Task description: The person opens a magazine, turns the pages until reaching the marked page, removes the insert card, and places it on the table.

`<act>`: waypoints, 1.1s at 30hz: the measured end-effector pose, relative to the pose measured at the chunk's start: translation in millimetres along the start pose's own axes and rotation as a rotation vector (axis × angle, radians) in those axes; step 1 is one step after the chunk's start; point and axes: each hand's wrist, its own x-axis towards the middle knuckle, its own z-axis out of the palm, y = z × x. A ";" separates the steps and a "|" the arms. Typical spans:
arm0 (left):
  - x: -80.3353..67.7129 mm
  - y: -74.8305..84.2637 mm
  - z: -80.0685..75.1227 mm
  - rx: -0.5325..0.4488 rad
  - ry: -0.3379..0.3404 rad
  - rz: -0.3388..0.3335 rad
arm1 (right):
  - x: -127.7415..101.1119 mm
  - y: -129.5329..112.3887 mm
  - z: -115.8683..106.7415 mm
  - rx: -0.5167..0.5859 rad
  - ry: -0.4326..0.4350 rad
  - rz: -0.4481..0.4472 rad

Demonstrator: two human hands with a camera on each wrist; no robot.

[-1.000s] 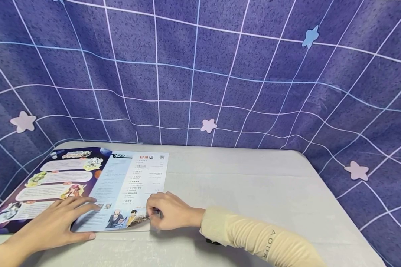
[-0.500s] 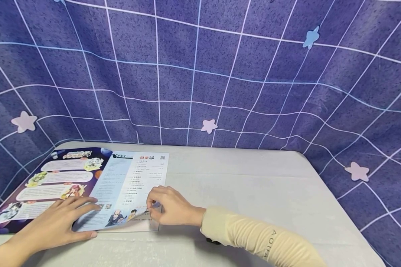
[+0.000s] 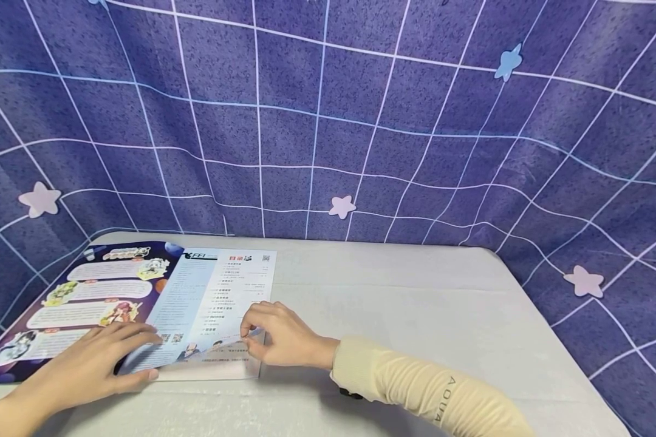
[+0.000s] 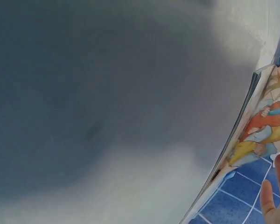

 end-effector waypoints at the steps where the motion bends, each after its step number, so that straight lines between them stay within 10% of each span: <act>1: -0.1 -0.4 -0.1 0.000 0.003 0.000 | -0.5 0.2 -0.6 -0.002 -0.003 0.003; 33: -1.4 -7.4 -6.8 0.000 0.113 -0.019 | -7.4 0.8 -7.2 -0.023 -0.045 0.118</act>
